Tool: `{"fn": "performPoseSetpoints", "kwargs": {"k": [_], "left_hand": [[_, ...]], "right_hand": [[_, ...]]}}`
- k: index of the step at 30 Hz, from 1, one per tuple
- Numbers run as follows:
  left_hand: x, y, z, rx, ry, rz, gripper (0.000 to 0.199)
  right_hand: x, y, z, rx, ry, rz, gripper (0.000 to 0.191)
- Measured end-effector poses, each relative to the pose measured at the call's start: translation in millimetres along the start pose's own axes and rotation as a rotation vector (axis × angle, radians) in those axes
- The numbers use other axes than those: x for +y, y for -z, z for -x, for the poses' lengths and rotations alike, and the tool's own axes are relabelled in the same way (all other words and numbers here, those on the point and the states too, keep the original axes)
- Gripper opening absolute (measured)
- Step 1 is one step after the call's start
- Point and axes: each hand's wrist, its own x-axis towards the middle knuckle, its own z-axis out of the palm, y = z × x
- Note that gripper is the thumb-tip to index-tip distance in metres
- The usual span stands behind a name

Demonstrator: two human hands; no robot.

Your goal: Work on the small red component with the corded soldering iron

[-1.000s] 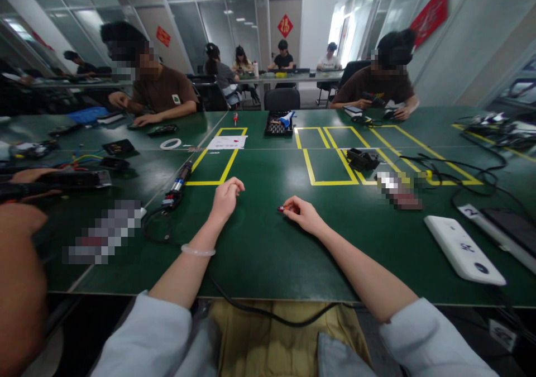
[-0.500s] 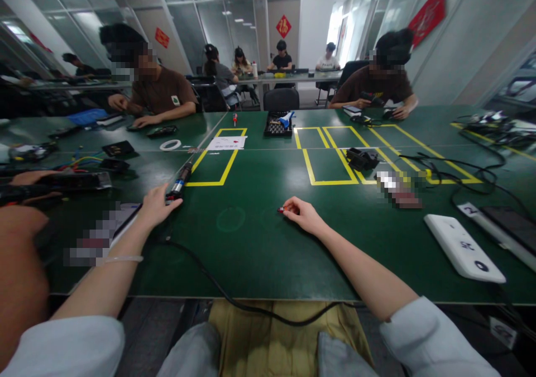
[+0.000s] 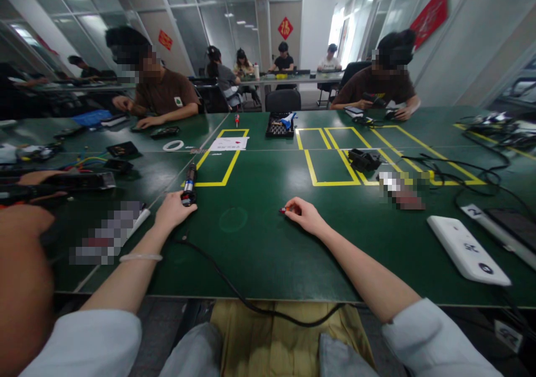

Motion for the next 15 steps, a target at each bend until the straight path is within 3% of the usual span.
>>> {"fn": "performPoseSetpoints", "kwargs": {"k": [5, 15], "left_hand": [[46, -17.0, 21, -0.008, -0.035, -0.087, 0.067], [165, -44.4, 70, -0.031, -0.317, 0.041, 0.056]], "right_hand": [[0, -1, -1, 0.002, -0.018, 0.011, 0.015], [4, 0, -1, 0.026, 0.088, 0.041, 0.015]]}}
